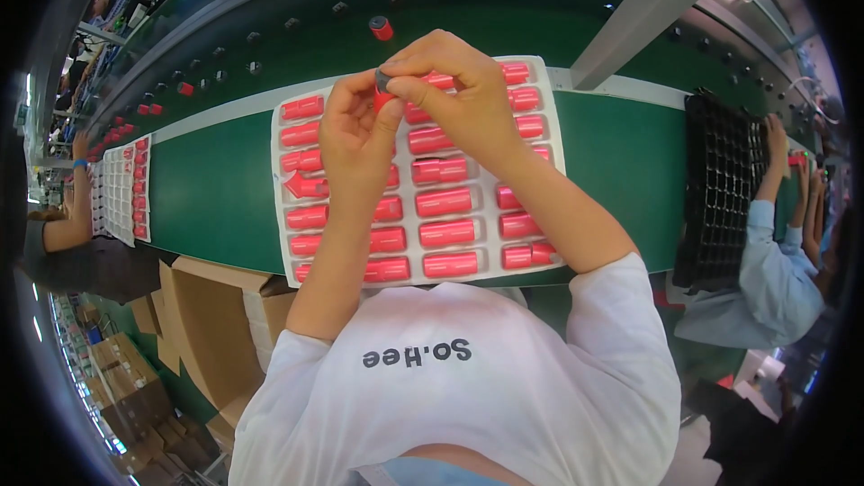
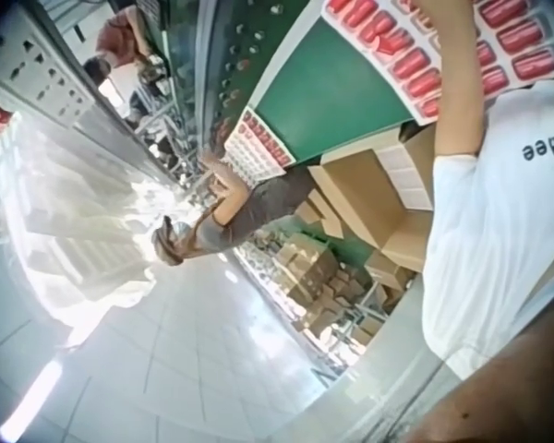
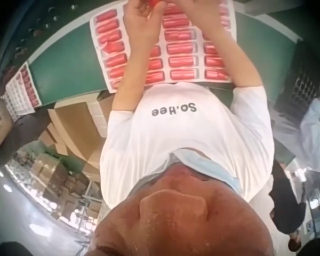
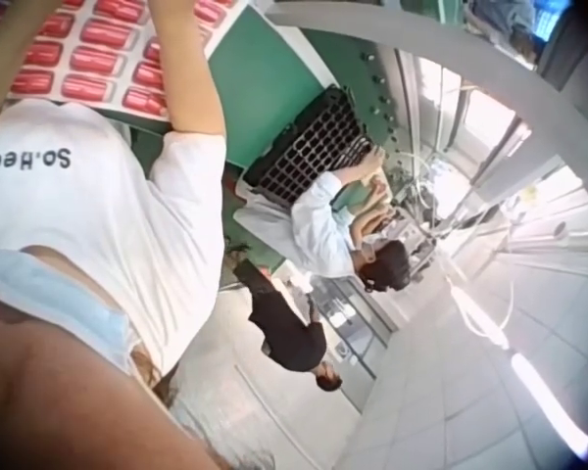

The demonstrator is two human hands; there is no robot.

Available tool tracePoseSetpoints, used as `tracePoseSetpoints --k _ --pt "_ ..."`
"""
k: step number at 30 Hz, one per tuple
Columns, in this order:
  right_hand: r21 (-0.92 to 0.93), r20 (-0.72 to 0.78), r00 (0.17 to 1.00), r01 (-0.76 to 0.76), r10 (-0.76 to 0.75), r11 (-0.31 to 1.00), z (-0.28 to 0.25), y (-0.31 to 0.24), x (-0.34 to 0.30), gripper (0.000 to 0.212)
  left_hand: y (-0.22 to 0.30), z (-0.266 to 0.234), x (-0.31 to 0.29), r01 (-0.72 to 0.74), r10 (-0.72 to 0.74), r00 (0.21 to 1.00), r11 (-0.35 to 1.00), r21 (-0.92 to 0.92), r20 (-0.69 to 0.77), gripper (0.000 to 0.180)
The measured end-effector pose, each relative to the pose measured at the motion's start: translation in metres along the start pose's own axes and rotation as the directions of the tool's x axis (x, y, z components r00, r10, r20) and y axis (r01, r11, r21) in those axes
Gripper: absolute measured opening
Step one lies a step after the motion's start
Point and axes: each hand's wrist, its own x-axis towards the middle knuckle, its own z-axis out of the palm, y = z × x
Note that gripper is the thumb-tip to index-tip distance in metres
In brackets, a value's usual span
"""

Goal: The person assembles small components by attaching grey caps to pink cylindrical parts by hand, then places the assembled components into a white plastic tray on a factory production line.

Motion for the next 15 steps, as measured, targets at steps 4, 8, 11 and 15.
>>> tracePoseSetpoints --k 4,8,11,15 --pt "0.091 -0.063 0.995 -0.076 0.082 0.993 0.0021 -0.0060 -0.0034 0.015 0.0063 0.0005 0.0047 -0.058 0.054 0.998 0.990 0.126 0.038 0.027" --pt "-0.035 -0.141 0.989 0.033 -0.038 0.999 -0.0026 -0.0023 -0.0041 0.014 0.0048 0.0042 0.0016 0.040 -0.047 0.998 0.989 0.143 0.046 0.032" --pt "-0.022 -0.097 0.995 0.026 -0.028 0.999 -0.0020 0.0014 -0.0032 0.015 0.0050 0.0059 -0.0008 0.053 -0.053 0.998 0.998 0.021 0.036 0.032" --pt "-0.092 -0.018 0.999 0.041 -0.043 0.995 -0.0058 0.0023 -0.0019 0.016 0.0021 0.0064 0.0000 0.043 -0.043 0.999 0.998 -0.036 0.005 0.030"
